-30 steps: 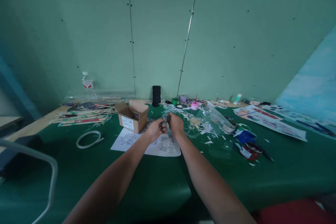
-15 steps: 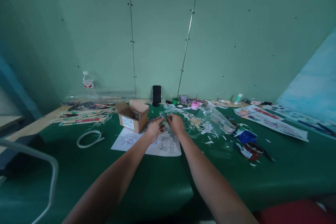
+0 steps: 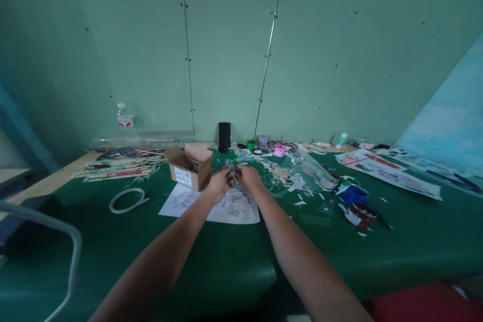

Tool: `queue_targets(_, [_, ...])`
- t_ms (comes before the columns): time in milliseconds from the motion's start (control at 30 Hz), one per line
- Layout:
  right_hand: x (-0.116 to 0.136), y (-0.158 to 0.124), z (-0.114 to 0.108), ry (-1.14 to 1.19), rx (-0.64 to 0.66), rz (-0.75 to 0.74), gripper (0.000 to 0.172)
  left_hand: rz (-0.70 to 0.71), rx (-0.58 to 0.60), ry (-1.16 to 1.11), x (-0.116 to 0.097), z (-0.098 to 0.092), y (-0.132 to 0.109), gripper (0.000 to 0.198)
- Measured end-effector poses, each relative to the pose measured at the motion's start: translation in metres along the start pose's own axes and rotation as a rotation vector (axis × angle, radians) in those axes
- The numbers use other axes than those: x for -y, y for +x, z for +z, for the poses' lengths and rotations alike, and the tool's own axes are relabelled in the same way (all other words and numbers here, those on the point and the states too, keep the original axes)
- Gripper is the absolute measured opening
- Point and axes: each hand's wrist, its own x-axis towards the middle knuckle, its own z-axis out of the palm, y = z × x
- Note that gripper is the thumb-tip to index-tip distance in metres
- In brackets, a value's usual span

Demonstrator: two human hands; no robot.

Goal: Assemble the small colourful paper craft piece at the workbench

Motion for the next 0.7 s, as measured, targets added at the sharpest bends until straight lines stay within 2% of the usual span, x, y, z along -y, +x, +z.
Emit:
queue_targets(367, [0.0009, 0.0000, 0.0035, 0.000, -0.085, 0.103, 0.023, -0.095, 0.098, -0.050, -0.0028, -0.0007, 0.0008, 0.012])
queue_targets(700, [0.0001, -0.0019, 0.0009, 0.019, -0.116, 0.161, 0.024, -0.132, 0.173, 0.020, 0.0013, 0.0016, -0.0013, 0.011])
